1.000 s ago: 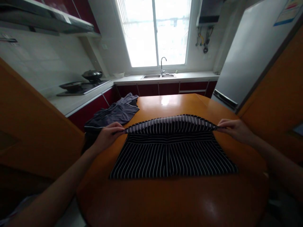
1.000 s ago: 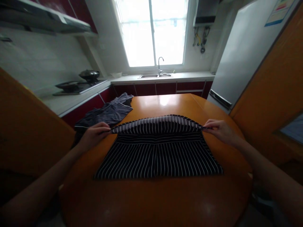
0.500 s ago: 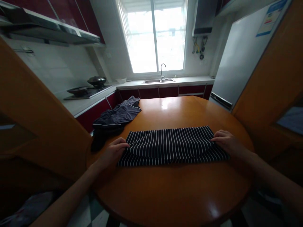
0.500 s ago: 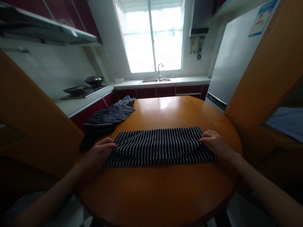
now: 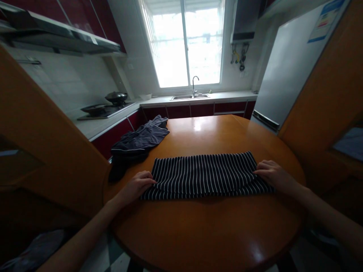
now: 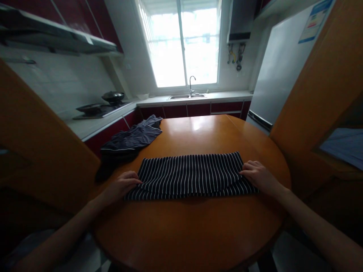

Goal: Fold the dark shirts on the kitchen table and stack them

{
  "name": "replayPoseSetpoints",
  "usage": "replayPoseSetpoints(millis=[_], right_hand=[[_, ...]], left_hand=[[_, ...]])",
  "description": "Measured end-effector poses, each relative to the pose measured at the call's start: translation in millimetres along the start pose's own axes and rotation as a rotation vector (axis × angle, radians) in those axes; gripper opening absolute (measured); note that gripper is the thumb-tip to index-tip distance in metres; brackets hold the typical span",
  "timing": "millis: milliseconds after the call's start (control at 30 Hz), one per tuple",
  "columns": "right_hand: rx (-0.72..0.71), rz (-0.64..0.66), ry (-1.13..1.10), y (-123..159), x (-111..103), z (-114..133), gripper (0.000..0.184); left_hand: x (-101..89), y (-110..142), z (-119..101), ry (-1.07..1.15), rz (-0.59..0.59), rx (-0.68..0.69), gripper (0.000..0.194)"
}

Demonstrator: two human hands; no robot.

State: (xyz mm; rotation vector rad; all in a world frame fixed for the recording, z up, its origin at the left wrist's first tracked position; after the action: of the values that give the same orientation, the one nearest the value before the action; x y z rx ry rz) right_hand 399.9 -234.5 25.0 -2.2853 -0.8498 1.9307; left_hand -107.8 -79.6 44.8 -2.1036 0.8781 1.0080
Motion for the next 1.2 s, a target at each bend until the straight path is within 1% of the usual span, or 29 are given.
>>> replayPoseSetpoints(millis=[67, 133, 167, 200, 233, 267, 300, 333, 367, 400, 467, 500, 533, 567, 600, 633, 700, 767, 833, 933, 1067, 1133, 1200], right_hand=[[-0.014, 0.06, -0.027, 2, -1, 0, 0.029], [-0.042, 0.143, -0.083, 1, -6, 2, 0.027], [-0.048, 0.177, -0.121, -2, -10, 3, 0.025], [-0.039, 0.192, -0.162, -10, -15, 4, 0.024], [-0.009, 0.178, -0.201, -22, -22, 6, 0.025], [0.039, 0.145, -0.233, -38, -28, 8, 0.027], [0.103, 0.082, -0.251, -57, -33, 12, 0.033], [0.173, 0.003, -0.247, -78, -37, 19, 0.037], [0.232, -0.045, -0.225, -100, -36, 29, 0.04], [0.278, -0.068, -0.196, -121, -30, 42, 0.042], [0.328, -0.011, -0.143, -157, -6, 75, 0.048], [0.342, 0.05, -0.12, -169, 10, 91, 0.052], [0.361, 0.112, -0.105, -176, 25, 105, 0.055], [0.359, 0.165, -0.096, -179, 39, 117, 0.057], [0.35, 0.203, -0.087, -179, 49, 126, 0.058], [0.344, 0.226, -0.079, -177, 57, 132, 0.058], [0.354, 0.253, -0.065, -168, 65, 135, 0.058], [0.404, 0.291, -0.065, -157, 70, 125, 0.06], [0.473, 0.344, -0.07, -144, 75, 108, 0.067], [0.579, 0.391, -0.038, -121, 83, 72, 0.075], [0.75, 0.413, 0.021, -78, 89, 14, 0.078], [0.843, 0.423, 0.01, -57, 87, -10, 0.079], [0.925, 0.411, -0.008, -43, 79, -26, 0.08]], left_hand=[[-6.1, 2, -2, 0.02, 0.095, -0.041, 0.032], [-15.1, 3, -6, 0.063, 0.214, -0.104, 0.026], [-19.6, 1, -11, 0.086, 0.263, -0.133, 0.026], [-22.8, -4, -19, 0.107, 0.297, -0.153, 0.031], [-24.3, -14, -29, 0.123, 0.299, -0.157, 0.039], [-21.9, -30, -41, 0.124, 0.284, -0.143, 0.042], [-16.0, -50, -55, 0.118, 0.239, -0.104, 0.042], [-6.4, -73, -71, 0.099, 0.169, -0.05, 0.043], [8.2, -97, -84, 0.065, 0.098, 0.0, 0.044], [27.9, -120, -95, 0.014, 0.045, 0.027, 0.045], [76.3, -159, -105, -0.111, 0.012, 0.041, 0.047], [99.5, -172, -104, -0.154, 0.013, 0.011, 0.048], [121.1, -181, -101, -0.178, 0.034, -0.019, 0.049], [138.1, -186, -96, -0.201, 0.05, -0.047, 0.051], [150.0, -187, -91, -0.219, 0.055, -0.07, 0.053], [157.9, -186, -86, -0.232, 0.06, -0.084, 0.054], [163.2, -179, -80, -0.249, 0.055, -0.096, 0.056], [161.1, -173, -78, -0.254, 0.045, -0.101, 0.057], [158.0, -169, -77, -0.252, 0.036, -0.111, 0.058], [156.6, -169, -78, -0.244, 0.033, -0.126, 0.061], [157.2, -170, -79, -0.236, 0.039, -0.134, 0.061], [156.6, -170, -80, -0.231, 0.04, -0.14, 0.061], [155.7, -170, -81, -0.228, 0.038, -0.143, 0.061]])
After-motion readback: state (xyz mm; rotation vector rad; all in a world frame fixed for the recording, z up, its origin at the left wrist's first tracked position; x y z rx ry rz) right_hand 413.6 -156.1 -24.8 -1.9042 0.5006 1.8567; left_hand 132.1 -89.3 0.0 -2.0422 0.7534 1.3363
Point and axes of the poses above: each hand's wrist, its own y-axis away from the middle knuckle, its own x-axis out of the palm, z = x × y, the point moved 8 cm from there along -y, towards the middle knuckle, and after that the axes turned 15 degrees about y, right-handed, at the moved point
